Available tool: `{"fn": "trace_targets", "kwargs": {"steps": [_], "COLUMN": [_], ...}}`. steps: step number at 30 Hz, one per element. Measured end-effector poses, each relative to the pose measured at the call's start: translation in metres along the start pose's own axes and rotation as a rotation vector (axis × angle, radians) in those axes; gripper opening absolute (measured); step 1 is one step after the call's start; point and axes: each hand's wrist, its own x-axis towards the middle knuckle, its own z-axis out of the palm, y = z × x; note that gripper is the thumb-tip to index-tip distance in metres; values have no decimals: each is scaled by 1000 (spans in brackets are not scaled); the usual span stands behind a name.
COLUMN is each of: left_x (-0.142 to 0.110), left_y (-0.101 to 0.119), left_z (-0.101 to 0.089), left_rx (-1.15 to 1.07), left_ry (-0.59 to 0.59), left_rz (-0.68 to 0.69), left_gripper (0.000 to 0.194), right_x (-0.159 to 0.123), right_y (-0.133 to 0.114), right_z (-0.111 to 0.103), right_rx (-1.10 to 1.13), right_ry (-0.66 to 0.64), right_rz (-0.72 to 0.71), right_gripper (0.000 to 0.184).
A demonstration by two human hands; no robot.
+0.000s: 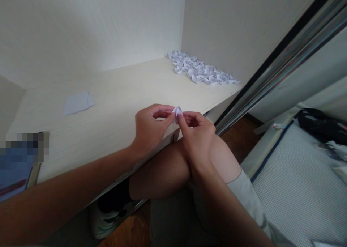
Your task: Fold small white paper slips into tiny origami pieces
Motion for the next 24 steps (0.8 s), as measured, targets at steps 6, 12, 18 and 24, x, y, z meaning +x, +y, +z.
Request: {"fn": "trace_targets", "kwargs": {"steps": [6, 12, 18, 24], "left_x": [3, 2, -2, -2], "left_y": [-7, -11, -9, -3], "left_z": [-1, -1, 0, -2], "left_rx": [-46, 52, 73, 148], "left_ry": [-147, -127, -141, -101], "left_rz": [-169, -50, -19, 42], "left_gripper": [19, 20, 16, 14], "right_x": [-2, 10, 13, 0], "right_y": [0, 1, 0, -3], "right_z": [-2, -10, -11, -3], "right_rx": [-147, 49, 45, -174], "right_ry": [18, -176, -227, -38], "right_rz": [-97, 69, 95, -108], "right_gripper": [11, 11, 9, 9]}}
